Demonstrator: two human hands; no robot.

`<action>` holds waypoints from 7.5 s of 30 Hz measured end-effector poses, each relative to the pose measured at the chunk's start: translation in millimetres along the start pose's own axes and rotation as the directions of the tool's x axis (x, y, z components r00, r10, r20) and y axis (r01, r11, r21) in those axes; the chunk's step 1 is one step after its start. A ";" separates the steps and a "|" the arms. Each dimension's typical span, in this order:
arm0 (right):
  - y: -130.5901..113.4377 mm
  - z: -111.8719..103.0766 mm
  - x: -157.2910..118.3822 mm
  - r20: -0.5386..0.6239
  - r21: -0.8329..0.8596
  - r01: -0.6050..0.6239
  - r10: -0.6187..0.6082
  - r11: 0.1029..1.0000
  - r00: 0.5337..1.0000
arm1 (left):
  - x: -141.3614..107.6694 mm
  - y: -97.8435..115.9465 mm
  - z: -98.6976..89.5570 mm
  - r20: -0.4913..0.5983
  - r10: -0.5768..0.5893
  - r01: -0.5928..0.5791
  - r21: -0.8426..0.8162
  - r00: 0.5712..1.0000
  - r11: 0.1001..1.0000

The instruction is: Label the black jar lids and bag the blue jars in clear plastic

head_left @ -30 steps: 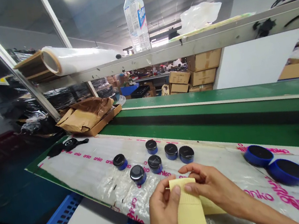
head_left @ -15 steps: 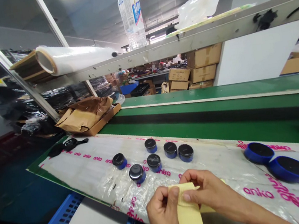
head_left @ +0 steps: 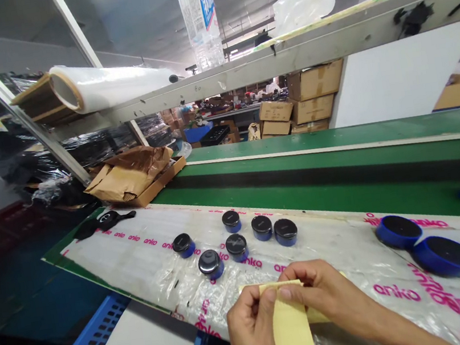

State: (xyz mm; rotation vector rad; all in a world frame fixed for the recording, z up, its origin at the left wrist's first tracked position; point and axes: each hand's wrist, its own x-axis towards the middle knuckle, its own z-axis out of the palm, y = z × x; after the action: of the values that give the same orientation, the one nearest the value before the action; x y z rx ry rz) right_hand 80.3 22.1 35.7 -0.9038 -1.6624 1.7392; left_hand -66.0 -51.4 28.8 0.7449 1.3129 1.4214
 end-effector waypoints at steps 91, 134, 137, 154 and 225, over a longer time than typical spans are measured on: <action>-28.8 -47.2 1.1 -0.260 -0.034 0.164 -0.167 0.986 0.951 | 67.8 58.4 40.9 0.551 0.191 -0.517 0.528 0.812 0.674; -34.7 -10.1 8.7 -0.131 -0.164 0.068 -0.090 0.984 0.987 | 35.3 36.0 -5.2 0.356 0.279 -0.415 0.398 0.892 0.818; -36.9 -5.0 8.8 -0.153 -0.226 0.063 -0.100 0.972 0.983 | 30.3 31.3 -5.1 0.280 0.330 -0.419 0.378 0.902 0.825; -42.9 7.3 30.5 -0.233 0.006 -0.052 0.052 0.999 0.971 | 59.4 -4.9 -107.3 -0.207 0.513 -0.244 0.694 0.833 0.677; -35.8 64.4 90.2 0.001 0.041 0.009 -0.009 0.999 1.000 | 66.8 -1.3 -56.5 -0.334 0.656 -0.346 0.642 0.677 0.684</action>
State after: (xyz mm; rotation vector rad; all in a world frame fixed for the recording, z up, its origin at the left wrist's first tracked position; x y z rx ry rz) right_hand -27.7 55.7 63.6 -0.8760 -1.6233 1.7617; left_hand -137.0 -7.5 2.8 1.2295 2.1277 1.8368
